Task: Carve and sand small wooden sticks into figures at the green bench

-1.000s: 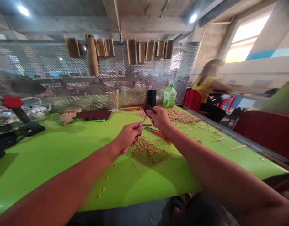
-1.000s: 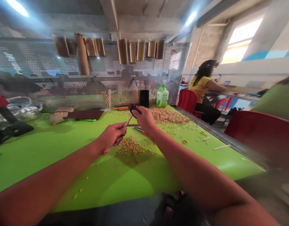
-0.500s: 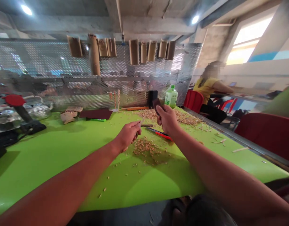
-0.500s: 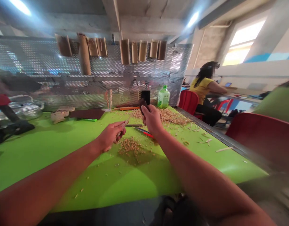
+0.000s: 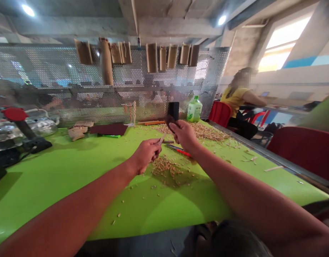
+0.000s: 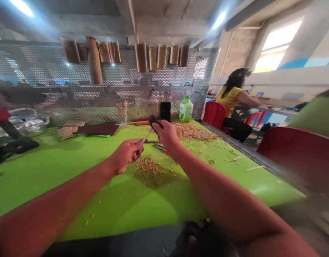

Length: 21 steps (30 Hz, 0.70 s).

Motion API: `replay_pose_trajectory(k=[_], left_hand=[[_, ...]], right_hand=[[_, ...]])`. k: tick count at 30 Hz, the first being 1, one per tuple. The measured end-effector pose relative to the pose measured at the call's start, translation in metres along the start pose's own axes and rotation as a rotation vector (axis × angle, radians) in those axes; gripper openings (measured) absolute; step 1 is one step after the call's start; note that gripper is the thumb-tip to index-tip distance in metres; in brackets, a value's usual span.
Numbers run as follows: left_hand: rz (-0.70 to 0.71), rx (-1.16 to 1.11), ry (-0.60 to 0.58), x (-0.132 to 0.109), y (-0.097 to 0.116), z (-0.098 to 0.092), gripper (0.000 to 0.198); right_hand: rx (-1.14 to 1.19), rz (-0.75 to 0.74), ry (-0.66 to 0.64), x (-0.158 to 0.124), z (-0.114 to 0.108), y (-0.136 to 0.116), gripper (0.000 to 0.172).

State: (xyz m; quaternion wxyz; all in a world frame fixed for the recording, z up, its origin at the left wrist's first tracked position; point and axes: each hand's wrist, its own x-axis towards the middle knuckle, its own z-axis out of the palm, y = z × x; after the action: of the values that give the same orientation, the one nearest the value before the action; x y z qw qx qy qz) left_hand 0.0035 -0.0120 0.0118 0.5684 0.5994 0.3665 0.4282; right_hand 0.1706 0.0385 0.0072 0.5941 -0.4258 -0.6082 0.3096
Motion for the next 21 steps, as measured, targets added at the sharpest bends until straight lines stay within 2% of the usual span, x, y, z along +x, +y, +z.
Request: replay_pose_trajectory(k=[1,5,9,12,16,21], left_hand=[[-0.008,0.005,-0.009,0.000,0.000,0.001,0.011],[-0.037,0.010,-0.003,-0.002,0.001,0.002,0.015],[0.008,-0.027,-0.060,-0.004,0.003,0.002,0.012],[0.040,-0.117,-0.088,-0.005,0.005,-0.001,0.020],[-0.010,-0.214,-0.085,-0.004,0.009,-0.006,0.028],[0.009,-0.214,-0.132,-0.003,0.008,-0.006,0.023]], right_hand=[[0.007,0.006,0.015,0.001,-0.002,0.000,0.032],[-0.031,0.012,-0.069,0.003,-0.003,0.002,0.031],[0.054,0.074,0.050,0.010,-0.005,0.011,0.032],[0.087,0.133,0.126,0.017,-0.012,0.017,0.030],[0.257,0.049,0.220,0.018,-0.022,0.009,0.030],[0.270,-0.128,0.019,0.006,-0.019,-0.012,0.031]])
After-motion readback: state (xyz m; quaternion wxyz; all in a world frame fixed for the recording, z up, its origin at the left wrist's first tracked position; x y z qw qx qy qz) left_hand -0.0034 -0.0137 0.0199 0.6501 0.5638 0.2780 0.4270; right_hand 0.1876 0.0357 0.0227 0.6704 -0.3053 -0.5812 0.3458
